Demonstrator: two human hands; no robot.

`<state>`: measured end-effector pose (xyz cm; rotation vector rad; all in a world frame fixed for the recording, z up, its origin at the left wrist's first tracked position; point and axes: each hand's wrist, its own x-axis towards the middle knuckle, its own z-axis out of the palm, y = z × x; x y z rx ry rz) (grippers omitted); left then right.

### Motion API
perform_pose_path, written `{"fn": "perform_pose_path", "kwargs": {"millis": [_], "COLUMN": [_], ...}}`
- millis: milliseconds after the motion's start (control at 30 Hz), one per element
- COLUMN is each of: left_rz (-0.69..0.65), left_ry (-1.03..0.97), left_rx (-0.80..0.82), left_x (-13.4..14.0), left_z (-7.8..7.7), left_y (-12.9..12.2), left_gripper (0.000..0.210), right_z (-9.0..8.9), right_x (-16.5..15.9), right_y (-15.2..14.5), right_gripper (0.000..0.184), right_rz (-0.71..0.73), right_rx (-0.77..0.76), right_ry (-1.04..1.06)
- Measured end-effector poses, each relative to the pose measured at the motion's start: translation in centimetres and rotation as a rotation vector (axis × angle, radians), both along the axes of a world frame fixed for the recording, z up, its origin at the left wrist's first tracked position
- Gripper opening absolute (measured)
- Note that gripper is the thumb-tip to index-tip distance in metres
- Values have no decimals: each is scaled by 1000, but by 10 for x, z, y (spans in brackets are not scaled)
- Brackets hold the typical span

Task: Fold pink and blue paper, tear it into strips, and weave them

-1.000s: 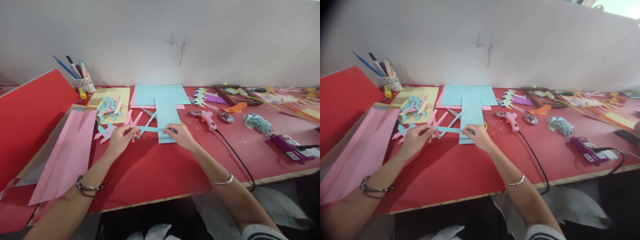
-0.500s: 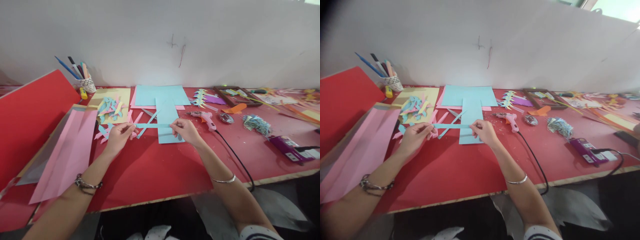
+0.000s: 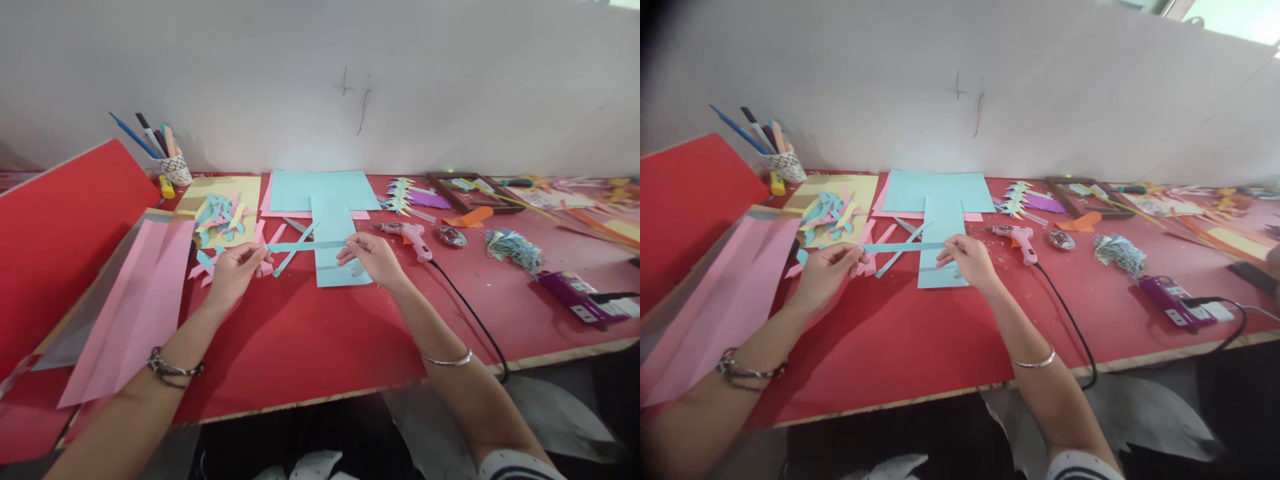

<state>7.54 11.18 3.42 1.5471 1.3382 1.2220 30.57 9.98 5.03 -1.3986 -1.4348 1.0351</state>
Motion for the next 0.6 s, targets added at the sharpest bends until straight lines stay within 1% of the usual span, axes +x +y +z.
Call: {"fn": "perform_pose_path", "kwargs": {"millis": [200, 333, 433, 533, 600], "left_rz": [18, 32, 41, 42, 48], "left_ry": [-10, -9, -1, 5, 11], "left_rx": [-6, -7, -2, -1, 1], "left_x": [1, 0, -1, -1, -1], "left_z": [2, 2, 0, -1, -1], "left_y": [0, 0, 0, 1, 1], "left_gripper": [17, 17, 17, 17, 17], "right_z": [-2, -2, -2, -3, -3], "right_x": [1, 3, 3, 3, 2], "right_y": [0, -2, -4, -4, -4], "right_gripper": [16, 18, 18, 21, 22], "right_rz": [40, 48, 49, 19, -6], "right_rx": [44, 145, 191, 250, 303], "right_ry": [-52, -179, -290, -412, -458]}}
